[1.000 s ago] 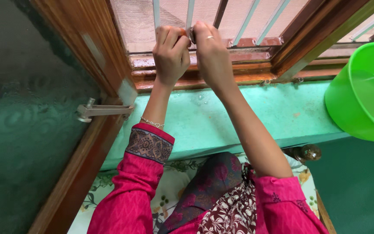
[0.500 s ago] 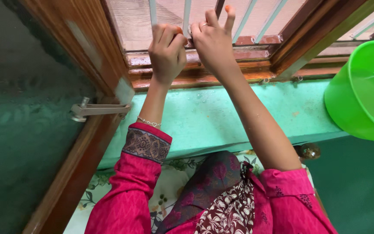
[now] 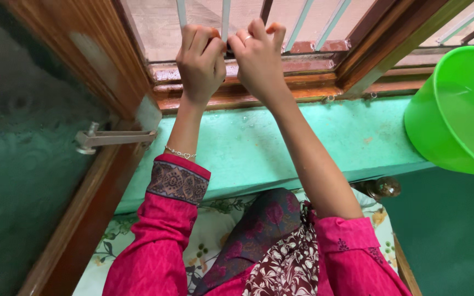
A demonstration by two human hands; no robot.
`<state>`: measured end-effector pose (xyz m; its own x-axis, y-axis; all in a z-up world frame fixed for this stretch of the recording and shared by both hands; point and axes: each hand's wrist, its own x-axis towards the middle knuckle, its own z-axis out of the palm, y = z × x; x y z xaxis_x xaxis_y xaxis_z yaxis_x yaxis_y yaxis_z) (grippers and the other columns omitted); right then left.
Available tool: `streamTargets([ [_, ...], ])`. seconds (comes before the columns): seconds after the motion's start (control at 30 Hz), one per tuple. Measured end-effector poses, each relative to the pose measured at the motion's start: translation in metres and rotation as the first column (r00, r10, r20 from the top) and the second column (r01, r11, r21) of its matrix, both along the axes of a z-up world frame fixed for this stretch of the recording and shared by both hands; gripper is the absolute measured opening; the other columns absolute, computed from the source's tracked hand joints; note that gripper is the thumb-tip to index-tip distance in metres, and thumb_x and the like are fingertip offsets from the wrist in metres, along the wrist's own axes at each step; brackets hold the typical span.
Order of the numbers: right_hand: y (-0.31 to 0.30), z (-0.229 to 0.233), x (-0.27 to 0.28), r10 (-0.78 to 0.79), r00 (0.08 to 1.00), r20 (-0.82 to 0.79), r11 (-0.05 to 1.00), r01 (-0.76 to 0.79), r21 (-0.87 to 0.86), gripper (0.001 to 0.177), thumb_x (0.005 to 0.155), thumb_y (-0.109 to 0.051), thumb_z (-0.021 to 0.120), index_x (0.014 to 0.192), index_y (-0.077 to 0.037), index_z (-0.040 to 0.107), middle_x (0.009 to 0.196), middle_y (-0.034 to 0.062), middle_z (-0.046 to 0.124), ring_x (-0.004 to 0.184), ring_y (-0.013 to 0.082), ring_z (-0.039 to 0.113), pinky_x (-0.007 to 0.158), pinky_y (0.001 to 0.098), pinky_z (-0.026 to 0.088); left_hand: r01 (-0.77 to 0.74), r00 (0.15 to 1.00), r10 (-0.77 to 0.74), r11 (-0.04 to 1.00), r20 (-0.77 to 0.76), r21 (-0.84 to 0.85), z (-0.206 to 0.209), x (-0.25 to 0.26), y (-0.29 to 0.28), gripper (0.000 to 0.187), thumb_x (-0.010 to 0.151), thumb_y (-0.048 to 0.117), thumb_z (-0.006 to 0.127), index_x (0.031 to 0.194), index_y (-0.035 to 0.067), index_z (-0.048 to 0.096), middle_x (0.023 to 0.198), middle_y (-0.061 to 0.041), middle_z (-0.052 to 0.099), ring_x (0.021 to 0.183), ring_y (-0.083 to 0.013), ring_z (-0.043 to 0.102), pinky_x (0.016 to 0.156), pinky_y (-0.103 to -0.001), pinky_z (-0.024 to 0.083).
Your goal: The person scrubs the wooden window frame with a dark cloth, repeatedly dipping it into a green basin of water to rinse and re-wet it. They focus on the lower horizontal section of the frame, scrubbing back and forth along the wood and metal bars.
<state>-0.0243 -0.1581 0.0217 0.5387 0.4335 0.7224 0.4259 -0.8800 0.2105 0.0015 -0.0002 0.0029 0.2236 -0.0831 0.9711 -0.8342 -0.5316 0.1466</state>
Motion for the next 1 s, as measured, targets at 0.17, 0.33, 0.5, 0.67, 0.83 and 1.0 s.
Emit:
streamTargets([
  [0.17,0.004,-0.005,-0.013,-0.009,0.996,0.085,0.999,0.007,0.033,0.021,0.089,-0.006,0.061,0.109,-0.006,0.069,0.101,0.0028,0.066,0.106,0.0231,0.051,0.091,0.0464,0.032,0.011,1.000,-0.011,1.000,-0.005,-0.002,-0.002,0.001,-0.002,0.010,0.083,-0.003,0.070,0.082,0.003,0.061,0.096,-0.007,0.062,0.097,-0.0280,0.059,0.077,-0.040,0.053],
  [0.33,-0.001,-0.017,-0.020,-0.139,0.989,-0.056,0.984,0.131,-0.124,0.020,0.088,-0.011,0.062,0.104,-0.004,0.071,0.091,0.0071,0.065,0.106,0.0278,0.054,0.088,0.0461,0.038,0.000,1.000,0.000,1.000,0.006,0.003,0.002,-0.003,-0.006,0.011,0.081,-0.005,0.068,0.080,0.003,0.061,0.096,-0.006,0.062,0.097,-0.0282,0.059,0.078,-0.040,0.053],
  [0.5,0.009,-0.052,-0.086,0.125,0.889,-0.441,0.991,-0.093,0.093,0.037,0.070,-0.011,0.069,0.106,-0.013,0.076,0.090,0.0077,0.071,0.097,0.0316,0.056,0.081,0.0493,0.042,0.023,1.000,-0.023,0.999,-0.008,-0.026,0.002,-0.001,-0.004,0.013,0.080,-0.009,0.066,0.080,0.003,0.062,0.094,-0.006,0.061,0.096,-0.0276,0.060,0.076,-0.039,0.053],
  [0.67,-0.012,-0.008,-0.045,0.153,0.888,-0.433,0.724,0.197,0.661,0.028,0.095,-0.030,0.071,0.117,-0.013,0.072,0.078,0.0106,0.071,0.074,0.0272,0.067,0.072,0.0417,0.051,0.004,1.000,-0.005,1.000,-0.009,-0.026,0.001,0.000,0.003,0.012,0.079,-0.008,0.065,0.079,0.003,0.061,0.096,-0.007,0.062,0.096,-0.0276,0.060,0.076,-0.040,0.053],
  [0.83,0.032,-0.022,0.004,-0.019,0.970,-0.242,0.724,0.180,0.666,0.026,0.105,-0.026,0.059,0.122,-0.009,0.068,0.103,0.0170,0.071,0.089,0.0354,0.071,0.073,0.0453,0.054,-0.007,1.000,0.006,1.000,-0.005,-0.030,0.004,0.001,0.003,0.010,0.080,-0.006,0.066,0.080,0.003,0.060,0.096,-0.007,0.061,0.096,-0.0279,0.060,0.076,-0.041,0.053],
  [1.0,0.029,-0.044,-0.005,0.067,0.964,-0.259,0.743,0.125,0.658,0.022,0.107,-0.016,0.055,0.126,-0.010,0.065,0.107,0.0175,0.069,0.094,0.0375,0.070,0.077,0.0465,0.054,0.002,1.000,-0.003,0.999,-0.019,-0.038,0.000,0.002,0.003,0.010,0.079,-0.005,0.066,0.080,0.002,0.060,0.096,-0.008,0.062,0.095,-0.0280,0.059,0.075,-0.041,0.052],
])
